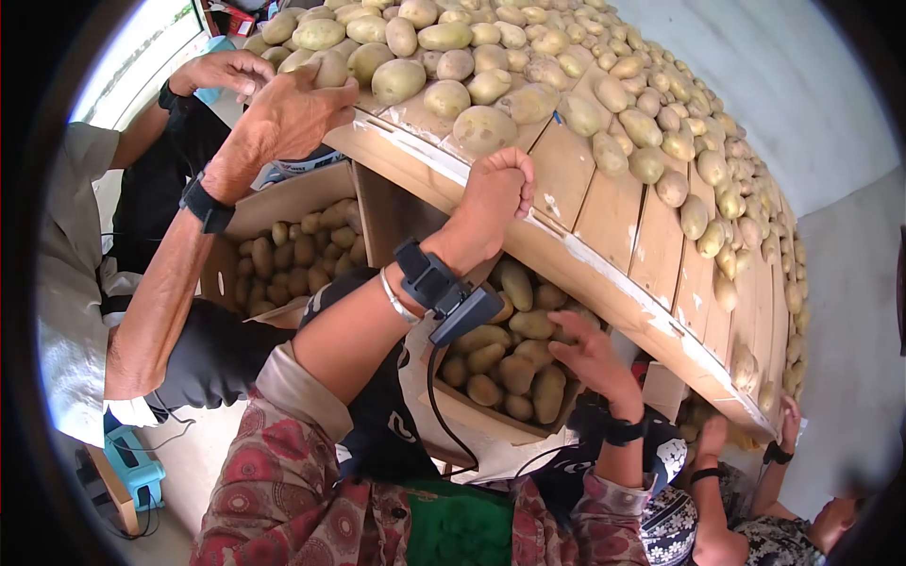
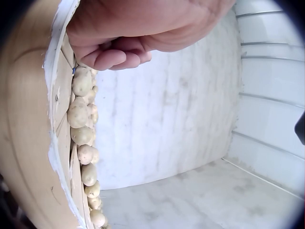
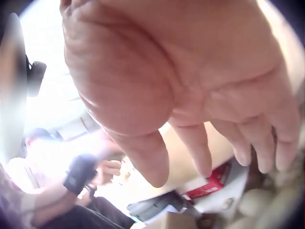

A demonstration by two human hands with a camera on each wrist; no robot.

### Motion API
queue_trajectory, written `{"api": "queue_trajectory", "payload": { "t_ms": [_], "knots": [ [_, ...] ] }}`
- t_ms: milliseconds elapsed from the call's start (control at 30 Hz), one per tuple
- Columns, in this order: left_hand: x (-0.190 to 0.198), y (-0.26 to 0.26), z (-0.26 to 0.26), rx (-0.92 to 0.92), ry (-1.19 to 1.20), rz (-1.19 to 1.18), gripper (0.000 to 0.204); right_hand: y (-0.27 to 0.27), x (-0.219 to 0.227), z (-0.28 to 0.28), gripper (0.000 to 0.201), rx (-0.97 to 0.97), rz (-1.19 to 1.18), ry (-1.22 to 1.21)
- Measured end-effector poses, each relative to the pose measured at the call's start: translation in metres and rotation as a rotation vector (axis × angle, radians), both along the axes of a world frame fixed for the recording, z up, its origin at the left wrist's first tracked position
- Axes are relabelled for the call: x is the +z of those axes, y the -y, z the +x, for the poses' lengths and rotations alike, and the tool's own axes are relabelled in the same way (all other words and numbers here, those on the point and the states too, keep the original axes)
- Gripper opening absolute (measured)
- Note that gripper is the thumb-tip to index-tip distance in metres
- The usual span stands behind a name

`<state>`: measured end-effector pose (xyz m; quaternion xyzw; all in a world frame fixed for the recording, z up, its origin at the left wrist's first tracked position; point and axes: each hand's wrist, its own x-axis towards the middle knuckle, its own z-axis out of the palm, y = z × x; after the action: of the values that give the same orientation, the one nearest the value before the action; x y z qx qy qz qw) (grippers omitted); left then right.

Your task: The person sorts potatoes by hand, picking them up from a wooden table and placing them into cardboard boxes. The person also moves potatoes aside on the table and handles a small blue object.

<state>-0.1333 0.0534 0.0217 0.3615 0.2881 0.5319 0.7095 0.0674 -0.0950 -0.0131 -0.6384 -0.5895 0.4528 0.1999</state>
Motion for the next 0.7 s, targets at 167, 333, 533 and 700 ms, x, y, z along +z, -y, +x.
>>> {"api": "queue_trajectory", "payload": {
  "t_ms": [167, 333, 533, 700],
  "knots": [
    [0.005, -0.003, -0.008, 0.043, 0.046, -0.003, 0.018, -0.083, 0.061, -0.006, 0.035, -0.045, 0.315, -0.133],
    [0.005, -0.005, -0.016, 0.074, -0.020, 0.041, 0.017, -0.227, 0.040, 0.060, 0.054, -0.012, 0.729, 0.621],
    [0.002, -0.009, -0.022, 0.062, -0.047, 0.042, 0.013, -0.272, 0.010, 0.061, 0.065, -0.056, 0.557, 0.787],
    [-0.008, -0.017, -0.016, 0.069, -0.012, 0.028, 0.018, -0.243, 0.039, 0.042, 0.067, -0.024, 0.411, 0.784]
  ]
}}
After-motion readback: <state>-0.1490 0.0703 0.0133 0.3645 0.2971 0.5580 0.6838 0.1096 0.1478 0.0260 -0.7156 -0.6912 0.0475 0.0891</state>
